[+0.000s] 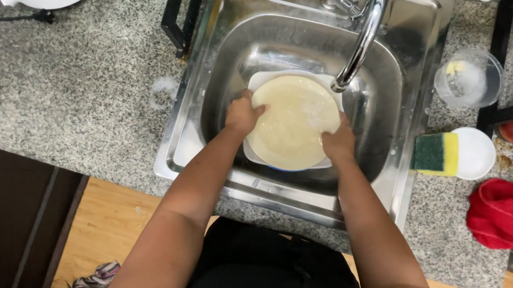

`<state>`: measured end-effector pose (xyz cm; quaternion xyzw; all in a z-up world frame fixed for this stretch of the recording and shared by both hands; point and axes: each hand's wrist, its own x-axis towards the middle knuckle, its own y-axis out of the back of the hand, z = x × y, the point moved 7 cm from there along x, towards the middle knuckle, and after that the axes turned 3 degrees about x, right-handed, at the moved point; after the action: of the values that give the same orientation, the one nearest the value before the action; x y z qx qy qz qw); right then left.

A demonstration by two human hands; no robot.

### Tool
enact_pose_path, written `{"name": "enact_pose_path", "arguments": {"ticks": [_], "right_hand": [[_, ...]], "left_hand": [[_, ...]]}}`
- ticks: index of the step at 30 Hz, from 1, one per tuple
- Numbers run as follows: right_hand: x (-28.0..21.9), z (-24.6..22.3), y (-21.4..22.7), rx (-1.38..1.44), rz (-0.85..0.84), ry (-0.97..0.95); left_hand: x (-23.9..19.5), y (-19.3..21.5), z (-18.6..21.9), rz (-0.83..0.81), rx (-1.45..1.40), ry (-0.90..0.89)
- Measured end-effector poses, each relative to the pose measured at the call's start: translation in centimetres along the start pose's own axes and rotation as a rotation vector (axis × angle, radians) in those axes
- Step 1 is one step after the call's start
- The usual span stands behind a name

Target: The person washes a white plate and a yellow plate in a kitchen sink using a sponge and running water. They scrub both sides of each plate, rinse them thoroughly, and place the cleaned plates into a dish rack.

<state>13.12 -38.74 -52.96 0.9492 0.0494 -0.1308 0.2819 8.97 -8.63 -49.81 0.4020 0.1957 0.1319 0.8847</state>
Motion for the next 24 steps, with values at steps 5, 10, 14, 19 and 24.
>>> {"name": "enact_pose_path", "arguments": {"ticks": [5,10,14,19,24], "right_hand": [[-0.5,-0.7,1.7,-0.073,0.126,0.063],[-2.5,-3.4,4.3,0.012,0.285,0.117],[-2.7,-3.7,4.9,0.161,0.295,0.103],[-2.1,-2.4,4.6,0.253,0.297,0.104],[-0.6,0.3,3.0,0.604,0.155,-0.006]], "left_hand": [[0.5,-2.0,0.0,0.008,-0.180,-0.118],[-0.2,-1.3,1.4,0.071,-0.278,-0.229],[-0.3,-0.4,2.3,0.106,-0.354,-0.225],[0.4,-1.0,2.0,0.064,-0.677,-0.243],[1.5,-2.0,1.2,0.027,-0.841,-0.227]]}}
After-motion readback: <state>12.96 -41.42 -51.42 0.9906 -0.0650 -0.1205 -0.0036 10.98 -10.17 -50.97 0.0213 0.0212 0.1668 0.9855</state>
